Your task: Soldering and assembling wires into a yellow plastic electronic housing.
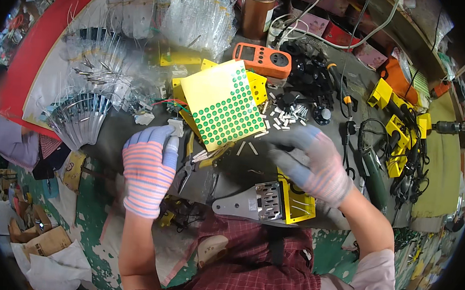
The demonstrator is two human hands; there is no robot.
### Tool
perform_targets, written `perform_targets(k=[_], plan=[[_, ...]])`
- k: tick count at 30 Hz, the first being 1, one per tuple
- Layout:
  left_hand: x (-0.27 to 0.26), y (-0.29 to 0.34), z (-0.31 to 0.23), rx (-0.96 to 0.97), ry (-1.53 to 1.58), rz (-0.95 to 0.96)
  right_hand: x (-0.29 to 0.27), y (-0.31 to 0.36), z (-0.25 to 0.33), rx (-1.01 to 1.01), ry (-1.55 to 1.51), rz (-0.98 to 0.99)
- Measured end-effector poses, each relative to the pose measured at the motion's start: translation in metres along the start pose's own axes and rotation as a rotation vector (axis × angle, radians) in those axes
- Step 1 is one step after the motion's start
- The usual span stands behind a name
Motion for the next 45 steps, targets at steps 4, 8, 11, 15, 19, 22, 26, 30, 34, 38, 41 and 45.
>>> perform_targets(k=[4,8,11,15,19,22,26,30,34,38,41,45], plan=[[0.032,-0.015,0.025,-0.111,0.027,0.072,0.046,-0.063,0.037,-0.094,0.202,0.289],[0.048,-0.040,0.022,-0.231,0.078,0.134,0.096,-0.102,0.038,-0.104,0.545,0.598],[0.060,-0.042,0.044,-0.342,0.316,0.148,0.114,-0.106,0.032,-0.195,0.661,0.524],[0.024,-0.045,0.056,-0.195,0.581,-0.217,0.102,-0.104,0.016,-0.186,0.521,0.373],[0.003,-0.042,0.037,-0.313,1.038,-0.197,0.077,-0.101,0.000,-0.044,0.045,0.218],[0.001,-0.025,0.009,-0.338,1.229,-0.002,0.029,-0.070,0.020,-0.050,-0.290,0.045],[0.021,0.004,-0.045,-0.257,1.347,0.193,0.022,-0.025,0.037,0.210,-0.468,0.342],[0.055,0.037,-0.084,-0.135,1.393,0.359,0.016,0.009,0.035,-0.106,-0.278,0.019],[0.079,0.069,-0.092,-0.258,1.469,0.487,0.036,0.032,0.012,0.305,-0.697,0.210],[0.072,0.073,-0.110,-0.066,1.185,0.294,0.042,0.050,0.000,0.305,-0.725,0.130],[0.066,0.078,-0.126,0.128,0.787,0.083,0.042,0.061,-0.002,0.284,-0.684,0.080],[0.067,0.078,-0.131,0.291,0.666,0.046,0.029,0.075,0.009,-0.043,0.247,-0.178]])
Point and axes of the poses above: each hand's wrist, its own y-axis away from the middle knuckle, its own x-axis out of the palm, z = x × y, the point moved 7 cm from there along -y, towards the middle knuckle, and after that the axes turned 5 degrees about z, right-handed, at the moved point
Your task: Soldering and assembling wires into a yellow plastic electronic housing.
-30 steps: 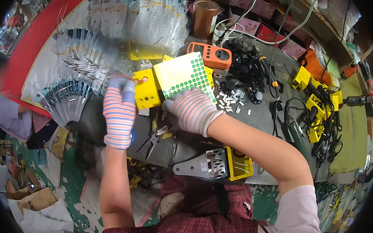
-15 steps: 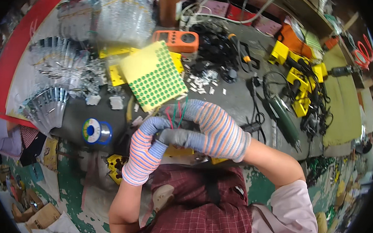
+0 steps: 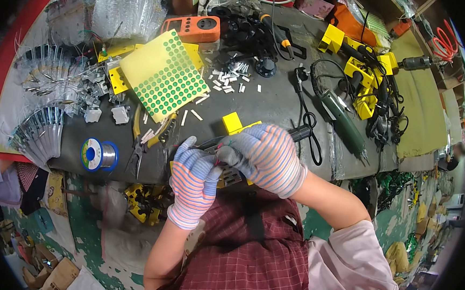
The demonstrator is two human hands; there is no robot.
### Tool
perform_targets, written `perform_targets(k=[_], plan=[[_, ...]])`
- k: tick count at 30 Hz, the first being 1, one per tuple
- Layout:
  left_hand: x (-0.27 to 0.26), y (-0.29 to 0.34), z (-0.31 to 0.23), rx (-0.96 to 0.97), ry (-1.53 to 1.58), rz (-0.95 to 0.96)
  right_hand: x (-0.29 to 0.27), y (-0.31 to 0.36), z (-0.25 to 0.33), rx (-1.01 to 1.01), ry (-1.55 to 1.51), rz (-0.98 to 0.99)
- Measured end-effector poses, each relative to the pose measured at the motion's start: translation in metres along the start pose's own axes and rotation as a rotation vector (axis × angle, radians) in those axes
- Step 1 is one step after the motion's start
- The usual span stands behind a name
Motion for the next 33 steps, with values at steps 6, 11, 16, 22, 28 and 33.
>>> perform_targets(k=[6,11,16,22,28,33], plan=[[0.003,-0.008,-0.009,0.138,0.019,0.022,-0.009,0.016,-0.004,0.021,0.011,0.074],[-0.012,0.010,0.013,0.064,0.064,0.008,-0.100,0.090,-0.067,0.521,-0.754,-0.615],[-0.007,-0.008,-0.003,0.071,0.162,0.059,-0.079,0.072,0.005,0.096,-0.154,0.767],[0.003,-0.021,-0.011,0.184,0.093,0.119,-0.049,0.000,0.043,-0.174,0.307,0.089],[-0.004,-0.004,-0.002,0.198,-0.005,0.104,0.002,0.009,0.020,-0.182,0.256,0.324],[0.016,0.000,-0.022,0.310,0.002,0.050,-0.019,0.054,-0.003,-0.011,0.121,0.253]])
Point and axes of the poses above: each hand's wrist, its own y-axis away from the middle knuckle, its own x-axis out of the palm, z = x × y, the point moved 7 cm from there along -y, towards the middle knuckle, and after that the axes turned 5 degrees about z, right-handed, at the moved point
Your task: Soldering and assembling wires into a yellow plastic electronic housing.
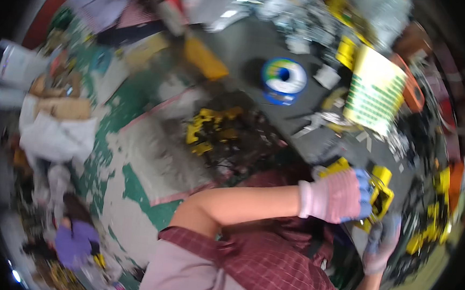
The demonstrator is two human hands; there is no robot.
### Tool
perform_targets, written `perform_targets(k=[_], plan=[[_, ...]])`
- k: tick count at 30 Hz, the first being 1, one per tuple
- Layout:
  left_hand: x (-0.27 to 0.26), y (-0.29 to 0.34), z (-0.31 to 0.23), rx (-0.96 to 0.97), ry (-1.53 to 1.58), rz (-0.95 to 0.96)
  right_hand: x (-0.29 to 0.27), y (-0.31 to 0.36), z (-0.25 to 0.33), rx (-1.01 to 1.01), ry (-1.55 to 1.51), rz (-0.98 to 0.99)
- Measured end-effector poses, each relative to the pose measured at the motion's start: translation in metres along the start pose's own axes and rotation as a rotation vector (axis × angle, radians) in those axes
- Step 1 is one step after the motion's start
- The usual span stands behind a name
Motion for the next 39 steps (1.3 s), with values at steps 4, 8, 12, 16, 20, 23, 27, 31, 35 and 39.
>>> perform_targets(k=[4,8,12,16,20,23,27,31,35,39], plan=[[0.000,0.009,-0.002,-0.023,-0.135,-0.086,0.005,0.010,-0.012,0.033,-0.203,0.010],[0.003,0.009,0.001,-0.004,-0.026,0.026,-0.011,0.051,-0.040,0.132,-0.154,-0.129],[-0.004,0.009,0.013,0.032,0.019,0.169,-0.044,0.062,-0.035,0.238,-0.376,0.142],[-0.022,-0.008,0.026,0.072,0.123,0.233,0.004,0.050,0.012,-0.065,-0.140,0.834],[-0.028,-0.018,0.022,-0.125,0.079,0.231,-0.017,0.024,0.019,-0.161,-0.266,0.298],[-0.033,0.011,0.028,-0.553,0.351,-0.002,-0.007,0.017,0.024,-0.084,-0.277,0.131],[-0.023,0.036,0.031,-0.801,0.516,-0.123,-0.017,-0.013,0.023,0.004,-0.133,-0.162],[-0.016,0.028,0.025,-0.784,0.550,-0.064,-0.001,-0.040,0.017,0.109,-0.068,-0.228],[-0.017,0.038,0.027,-0.807,0.687,-0.080,0.004,-0.037,0.013,0.111,-0.203,-0.271],[-0.025,0.043,0.030,-0.799,0.792,-0.113,0.007,-0.041,0.013,0.056,-0.532,-0.336]])
Point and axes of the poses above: each hand's wrist, its own y-axis away from the middle knuckle, its own x-axis out of the palm, z = x × y, the point moved 7 cm from there along -y, towards the middle knuckle, and after that the axes turned 5 degrees about z, right-handed, at the moved point
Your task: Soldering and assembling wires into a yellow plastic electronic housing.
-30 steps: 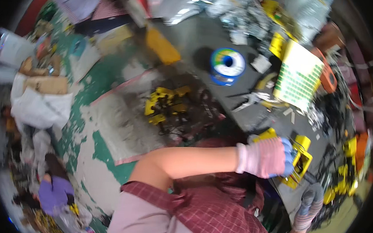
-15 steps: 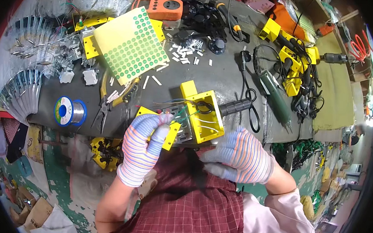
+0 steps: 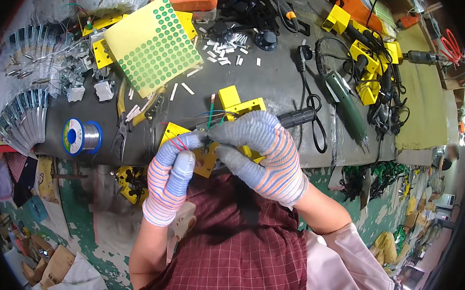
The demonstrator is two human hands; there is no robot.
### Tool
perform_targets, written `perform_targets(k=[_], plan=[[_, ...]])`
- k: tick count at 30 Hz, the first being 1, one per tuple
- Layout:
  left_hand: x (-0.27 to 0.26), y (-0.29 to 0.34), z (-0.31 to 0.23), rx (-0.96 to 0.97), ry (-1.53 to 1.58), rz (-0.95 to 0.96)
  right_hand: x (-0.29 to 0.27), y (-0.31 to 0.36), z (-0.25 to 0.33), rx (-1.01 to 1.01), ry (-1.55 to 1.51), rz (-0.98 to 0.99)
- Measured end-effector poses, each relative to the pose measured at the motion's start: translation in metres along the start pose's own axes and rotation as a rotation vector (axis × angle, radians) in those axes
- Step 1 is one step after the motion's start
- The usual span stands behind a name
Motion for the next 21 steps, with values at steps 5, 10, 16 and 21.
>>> perform_targets(k=[5,10,16,21], plan=[[-0.014,-0.005,-0.001,0.049,-0.069,-0.033,0.001,-0.005,0.005,-0.053,0.050,-0.091],[-0.015,0.004,0.004,0.029,0.077,-0.096,0.001,0.003,0.007,-0.105,0.121,-0.139],[-0.003,-0.003,-0.004,0.025,-0.017,-0.050,0.001,-0.005,-0.007,0.146,-0.157,-0.118],[0.003,-0.002,0.009,0.092,0.001,0.002,0.006,-0.005,-0.003,0.103,-0.264,-0.113]])
Point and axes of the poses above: each hand's wrist, its own y-axis away from the middle knuckle, its own x-axis out of the palm, z = x × y, the point moved 7 cm from there along -y, towards the middle knuckle, and after that the axes turned 5 degrees about z, right-handed, at the moved point
